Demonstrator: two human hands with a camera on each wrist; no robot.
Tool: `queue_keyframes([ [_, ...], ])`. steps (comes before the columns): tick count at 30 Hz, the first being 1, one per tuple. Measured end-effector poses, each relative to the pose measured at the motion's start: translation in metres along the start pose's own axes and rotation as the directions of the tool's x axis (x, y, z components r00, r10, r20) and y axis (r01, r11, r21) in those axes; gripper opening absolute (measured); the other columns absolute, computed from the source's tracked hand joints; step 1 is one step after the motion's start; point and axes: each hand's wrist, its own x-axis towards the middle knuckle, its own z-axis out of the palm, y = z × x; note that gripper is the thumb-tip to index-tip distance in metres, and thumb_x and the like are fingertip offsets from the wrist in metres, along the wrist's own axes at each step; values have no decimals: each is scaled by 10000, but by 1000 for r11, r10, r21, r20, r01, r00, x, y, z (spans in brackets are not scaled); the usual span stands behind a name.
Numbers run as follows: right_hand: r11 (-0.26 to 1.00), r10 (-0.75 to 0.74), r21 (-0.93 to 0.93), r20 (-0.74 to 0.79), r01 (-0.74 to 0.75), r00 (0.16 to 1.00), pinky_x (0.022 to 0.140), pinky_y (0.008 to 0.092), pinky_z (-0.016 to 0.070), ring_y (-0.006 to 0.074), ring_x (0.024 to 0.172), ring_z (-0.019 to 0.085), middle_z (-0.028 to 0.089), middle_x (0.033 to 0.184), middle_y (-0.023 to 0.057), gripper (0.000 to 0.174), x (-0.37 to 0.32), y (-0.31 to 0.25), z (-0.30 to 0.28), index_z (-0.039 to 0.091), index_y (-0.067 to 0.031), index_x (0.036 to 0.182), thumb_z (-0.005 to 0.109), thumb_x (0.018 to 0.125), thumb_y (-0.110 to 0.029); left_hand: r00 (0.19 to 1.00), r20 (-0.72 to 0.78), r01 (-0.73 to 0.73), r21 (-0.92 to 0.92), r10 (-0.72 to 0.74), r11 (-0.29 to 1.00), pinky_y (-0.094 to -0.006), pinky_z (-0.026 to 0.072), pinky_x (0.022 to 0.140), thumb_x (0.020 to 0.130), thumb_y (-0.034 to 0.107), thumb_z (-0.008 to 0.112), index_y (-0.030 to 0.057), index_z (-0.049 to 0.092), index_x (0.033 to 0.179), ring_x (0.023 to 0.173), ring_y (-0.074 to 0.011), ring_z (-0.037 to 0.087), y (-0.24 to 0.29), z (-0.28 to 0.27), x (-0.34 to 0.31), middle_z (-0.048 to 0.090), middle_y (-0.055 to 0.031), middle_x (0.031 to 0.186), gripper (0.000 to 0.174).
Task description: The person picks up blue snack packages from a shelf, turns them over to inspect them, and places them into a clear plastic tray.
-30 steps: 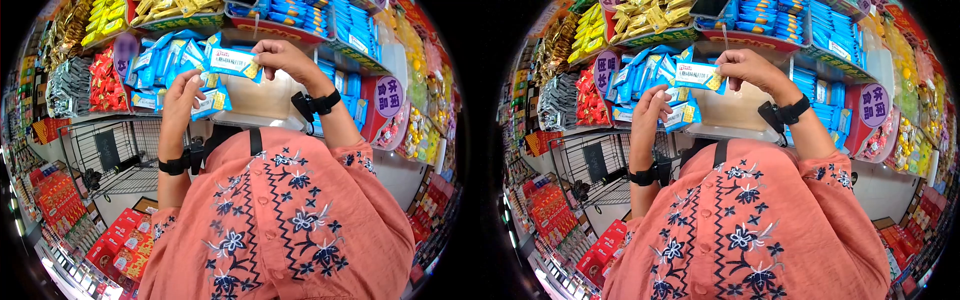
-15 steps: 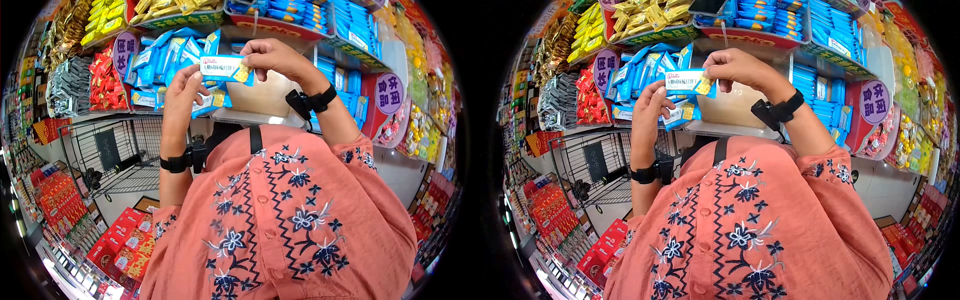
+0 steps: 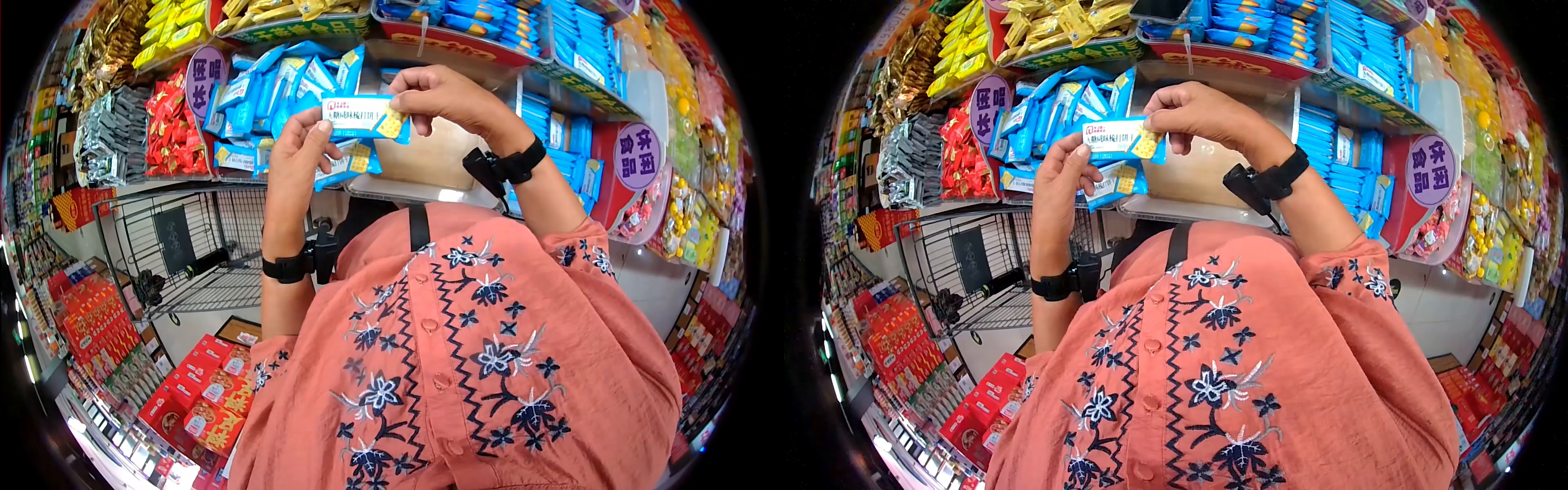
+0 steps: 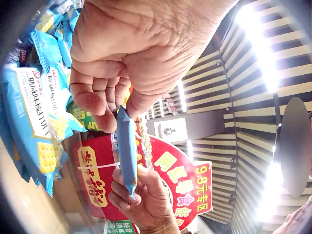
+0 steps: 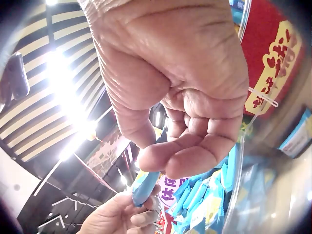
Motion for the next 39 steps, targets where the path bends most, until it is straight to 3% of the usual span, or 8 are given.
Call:
queue_keyframes([
  [11, 1000, 5, 11, 37, -6, 999, 537, 201, 461, 53, 574, 575, 624, 797, -3, 268, 7, 4, 4, 650, -27, 1020, 696, 926, -273, 1000, -22, 18, 1, -18, 1000, -199, 437, 551, 992, 228, 624, -50, 531, 1295, 725, -85, 603, -3, -5, -4, 660, -75, 970, 422],
  [20, 989, 67, 123, 77, -77, 995, 555, 211, 500, 84, 589, 625, 654, 791, 17, 276, 24, 24, 13, 656, -28, 1031, 694, 933, -283, 987, -127, 113, 131, -97, 985, -193, 393, 478, 981, 283, 648, -7, 536, 1258, 610, -65, 556, -10, -16, -11, 623, -38, 820, 417],
  [24, 994, 102, 60, -255, -90, 961, 571, 233, 527, 115, 692, 667, 677, 876, 38, 297, 36, 58, -19, 651, -31, 1092, 675, 911, -265, 975, -177, 160, 137, -135, 977, -199, 359, 445, 962, 301, 671, -35, 510, 1262, 542, -65, 516, -25, -27, -12, 601, -31, 726, 478],
  [25, 996, 84, 8, -355, -87, 931, 579, 252, 538, 138, 741, 680, 677, 925, 54, 368, 38, 69, -30, 621, -10, 1191, 653, 902, -235, 971, -192, 177, 160, -145, 971, -203, 351, 438, 959, 308, 675, -54, 500, 1262, 527, -69, 509, -27, -28, -13, 593, -34, 700, 503],
  [29, 957, 8, -241, -529, -159, 848, 580, 275, 544, 140, 739, 685, 673, 942, 90, 488, 48, 97, -59, 534, 7, 1361, 607, 919, -187, 969, -209, 186, 263, -132, 947, -202, 352, 445, 956, 304, 681, -71, 490, 1268, 536, -64, 509, -35, -31, -12, 602, -42, 709, 523],
  [32, 867, -69, -455, -510, -201, 858, 758, 358, 574, 260, 851, 724, 687, 1093, 204, 483, 52, 106, -62, 568, -33, 1341, 631, 886, -181, 975, -208, 146, 368, -72, 918, -208, 372, 465, 953, 298, 688, -79, 492, 1269, 567, -62, 524, -45, -34, -11, 623, -53, 755, 529],
  [35, 620, -259, -752, -464, -222, 848, 911, 416, 530, 339, 1031, 679, 668, 1189, 223, 502, 68, 130, -67, 563, -78, 1371, 619, 882, -180, 977, -214, 99, 434, -4, 895, -228, 433, 517, 950, 294, 694, -80, 507, 1260, 639, -83, 565, -52, -36, -11, 649, -77, 835, 520],
  [39, 577, -202, -756, -497, -307, 844, 950, 458, 506, 372, 1135, 623, 663, 1198, 218, 481, 76, 138, -60, 570, -137, 1362, 606, 885, -184, 969, -233, 61, 543, 81, 838, -291, 496, 625, 937, 287, 708, -68, 564, 1198, 732, -138, 605, -58, -40, -11, 664, -112, 883, 464],
])
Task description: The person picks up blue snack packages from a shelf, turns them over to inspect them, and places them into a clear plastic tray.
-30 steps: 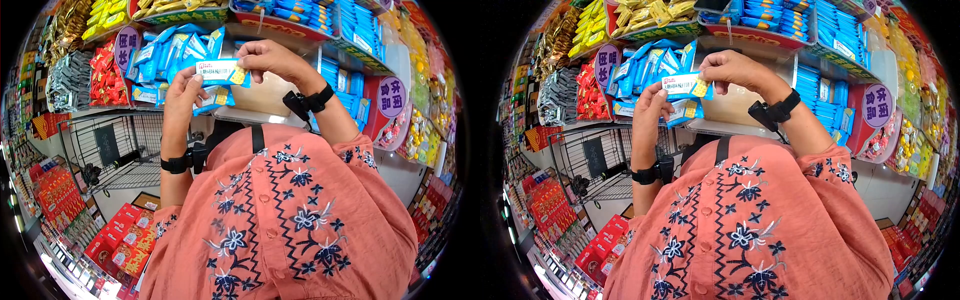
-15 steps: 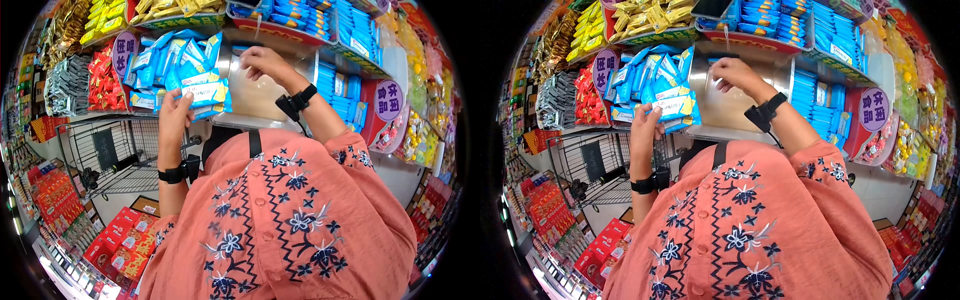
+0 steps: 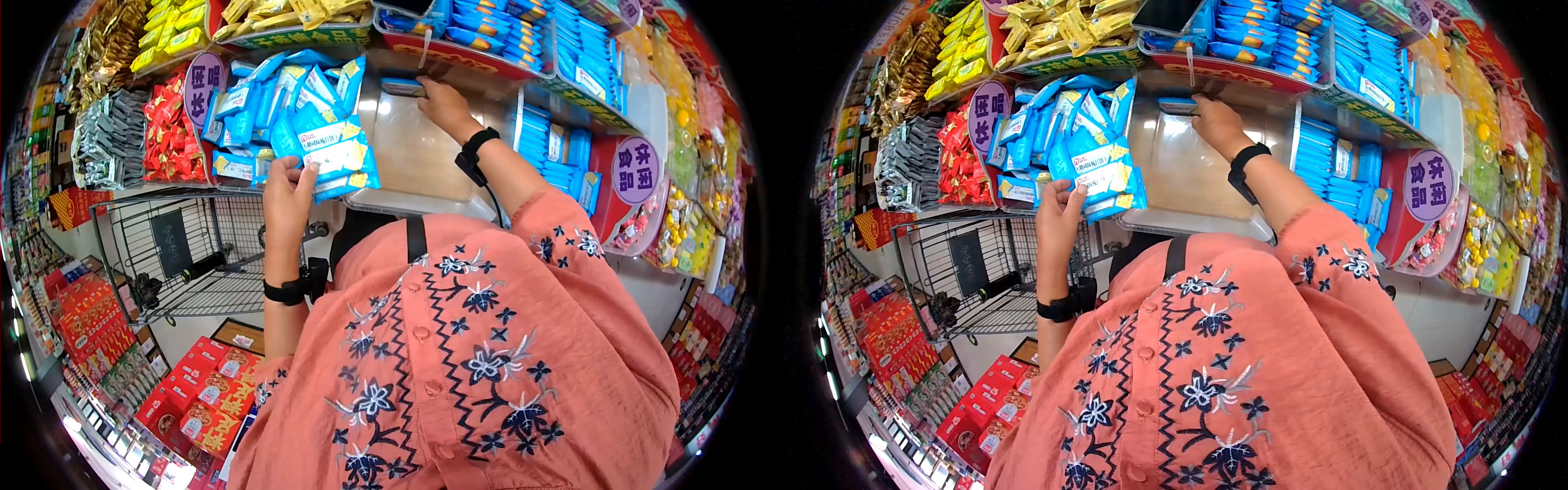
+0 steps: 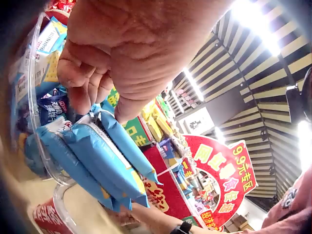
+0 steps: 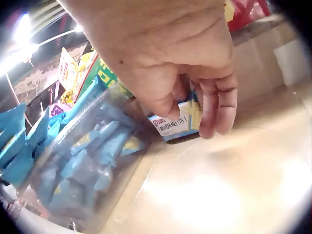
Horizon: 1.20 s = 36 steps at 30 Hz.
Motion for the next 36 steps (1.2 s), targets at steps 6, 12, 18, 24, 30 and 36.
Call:
queue_keyframes([
  [6, 997, -9, -83, -68, 3, 998, 891, 486, 524, 384, 1056, 652, 682, 1100, 213, 432, 4, -2, 12, 551, -133, 1291, 630, 869, -183, 999, -25, 30, -15, -30, 999, -286, 518, 642, 945, 279, 695, -56, 570, 1219, 815, -148, 614, 6, -4, -2, 658, -132, 990, 451],
  [12, 995, 13, -100, -15, -15, 1000, 833, 503, 536, 404, 976, 671, 698, 1020, 206, 394, 4, -5, 16, 530, -94, 1234, 637, 865, -187, 999, -30, 8, -46, -9, 999, -255, 505, 635, 962, 265, 675, -49, 563, 1233, 814, -121, 593, 6, -9, -3, 644, -101, 1006, 429],
  [18, 995, 2, 97, 14, -4, 1000, 714, 416, 554, 295, 835, 701, 701, 905, 164, 296, 0, 0, 7, 635, -54, 1114, 654, 866, -215, 999, -51, -8, -113, 2, 994, -235, 476, 621, 975, 239, 660, -42, 569, 1216, 780, -94, 569, 8, -9, -4, 632, -75, 986, 381],
  [24, 636, 24, 704, 391, -316, 920, 563, 218, 513, 71, 647, 625, 660, 826, 2, 325, -21, -17, -61, 661, -42, 1093, 665, 937, -327, 997, -74, -34, -244, 17, 969, -208, 429, 599, 984, 228, 645, -29, 576, 1197, 691, -59, 521, 23, -10, 1, 602, -36, 934, 341],
  [30, 534, -90, 801, 373, -271, 924, 575, 212, 507, 69, 635, 623, 632, 777, -14, 296, -51, -41, -113, 659, -50, 1058, 658, 940, -321, 999, 36, -10, -329, 23, 944, -228, 462, 630, 986, 231, 638, -52, 579, 1180, 738, -82, 557, 63, -8, 7, 634, -66, 954, 349],
  [36, 502, -193, 836, 359, -222, 913, 582, 217, 497, 65, 622, 611, 625, 767, -11, 263, -68, -66, -136, 643, -59, 1015, 641, 948, -313, 987, 136, -38, -308, 84, 950, -198, 417, 573, 994, 272, 611, -31, 585, 1219, 708, -53, 552, 99, -4, 12, 637, -60, 954, 379],
])
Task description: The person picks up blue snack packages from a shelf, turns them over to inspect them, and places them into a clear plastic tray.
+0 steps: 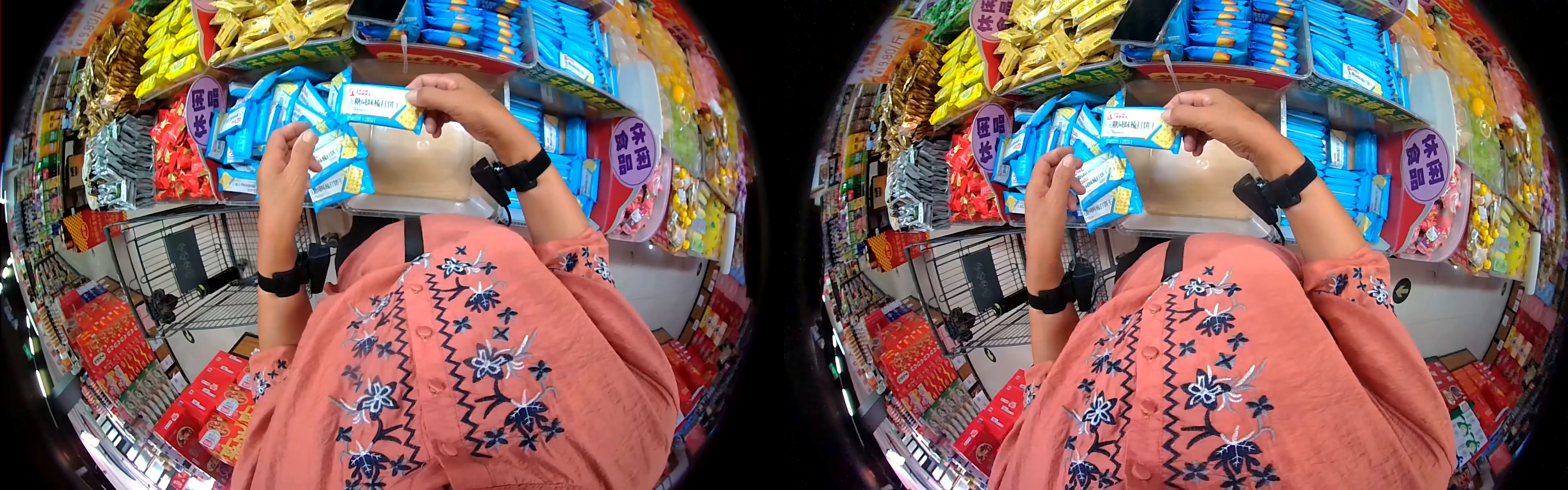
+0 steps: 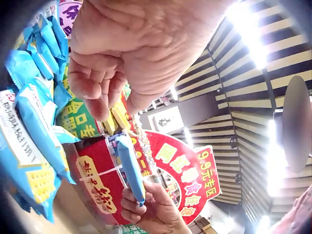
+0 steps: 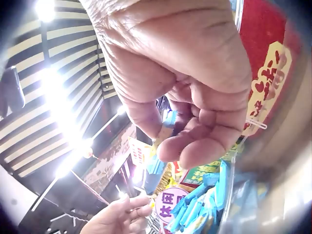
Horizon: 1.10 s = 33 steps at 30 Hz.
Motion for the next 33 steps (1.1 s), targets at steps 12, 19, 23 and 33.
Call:
queue_keyframes([
  [12, 997, -79, 26, 44, 78, 996, 555, 223, 500, 77, 608, 620, 639, 774, 13, 295, -19, -12, 14, 670, -39, 1015, 662, 934, -323, 996, 87, 0, -126, 11, 992, -175, 369, 525, 1021, 258, 585, 0, 593, 1234, 584, -36, 494, 24, 20, -8, 616, -9, 733, 335],
  [19, 996, -89, 0, 74, 89, 993, 559, 224, 491, 79, 608, 611, 635, 782, 9, 300, -22, -17, 21, 669, -41, 1007, 663, 943, -334, 998, 65, 0, -154, 10, 988, -169, 363, 518, 1008, 262, 607, -12, 565, 1255, 576, -37, 491, 26, 25, -14, 608, -10, 720, 371],
  [23, 991, -130, 55, 86, 125, 988, 577, 220, 490, 74, 628, 615, 641, 812, 16, 304, -10, -20, 32, 646, -50, 1050, 648, 960, -339, 998, 58, 8, -204, 4, 979, -177, 372, 507, 993, 259, 625, -27, 546, 1247, 602, -49, 528, 19, 15, -6, 615, -22, 774, 390],
  [33, 995, -1, -101, -26, -2, 1000, 576, 246, 519, 121, 724, 651, 642, 951, 36, 364, 23, 39, 55, 613, -31, 1137, 657, 944, -336, 978, -173, 42, -376, -114, 926, -179, 397, 473, 953, 252, 694, 22, 542, 1163, 624, -61, 571, -46, -39, 26, 593, 1, 789, 347],
])
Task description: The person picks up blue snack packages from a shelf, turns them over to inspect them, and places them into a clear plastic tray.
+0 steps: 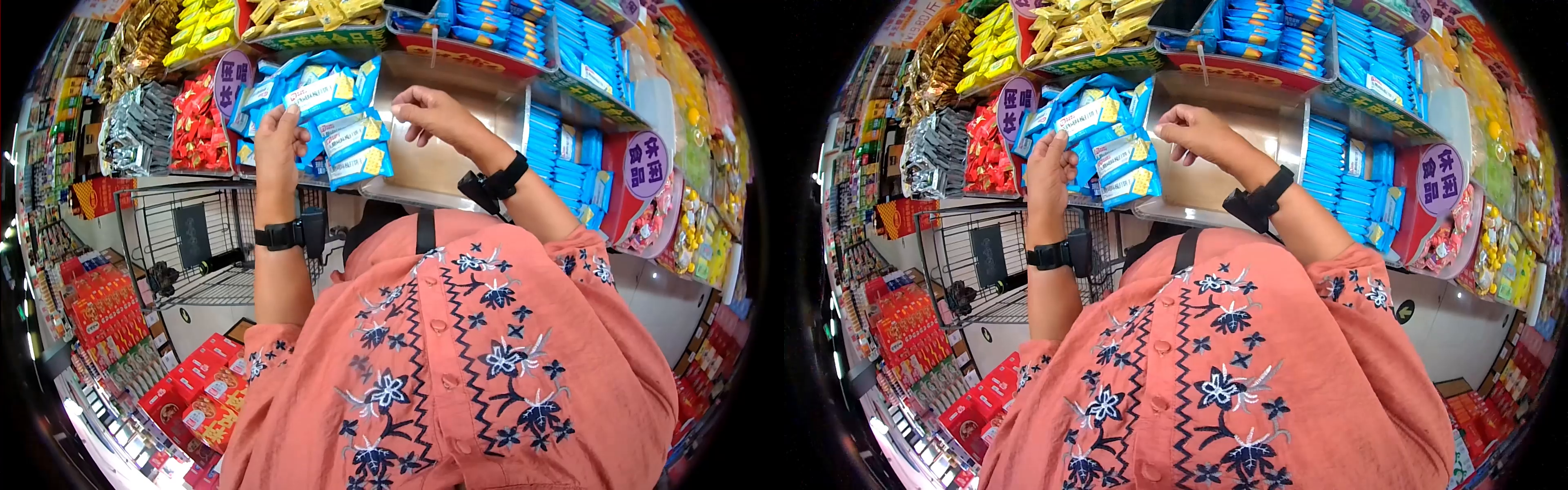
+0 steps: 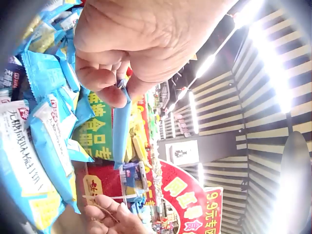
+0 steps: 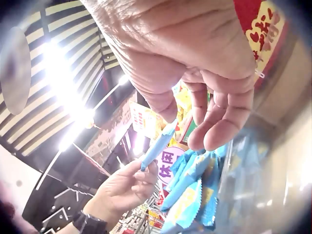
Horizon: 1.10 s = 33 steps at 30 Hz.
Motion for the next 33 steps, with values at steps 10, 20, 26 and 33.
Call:
queue_keyframes([
  [10, 995, 100, -16, 79, -99, 992, 521, 234, 513, 119, 654, 647, 633, 811, 69, 408, 11, 16, 20, 581, -15, 1142, 703, 929, -342, 998, -49, -12, 404, 34, 915, -249, 431, 481, 928, 275, 684, -107, 494, 1290, 573, -119, 563, -39, -6, 10, 638, -75, 752, 560],
  [20, 984, 173, 19, 99, -176, 980, 533, 281, 556, 172, 656, 680, 645, 843, 109, 454, 14, 16, 30, 507, -18, 1157, 731, 912, -327, 925, 127, -325, 752, 358, 573, -347, 531, 707, 885, 268, 743, -24, 595, 1231, 932, -258, 628, -49, -24, -11, 600, -194, 1107, 476],
  [26, 971, 236, 16, 131, -240, 963, 519, 283, 565, 177, 654, 684, 651, 895, 134, 590, 13, 16, 31, 469, 23, 1242, 748, 892, -360, 947, 223, -317, 770, 232, 554, -323, 516, 668, 846, 265, 797, 94, 550, 1386, 765, -189, 572, -32, 1, -63, 542, -150, 1140, 618],
  [33, 974, 225, -54, 270, -219, 936, 499, 250, 535, 141, 625, 659, 649, 888, 99, 692, 8, 14, 35, 481, 46, 1290, 787, 847, -389, 917, 242, -364, 832, 316, 418, -368, 529, 697, 839, 306, 797, 126, 536, 1377, 804, -248, 602, -48, 2, -65, 530, -153, 1196, 624],
])
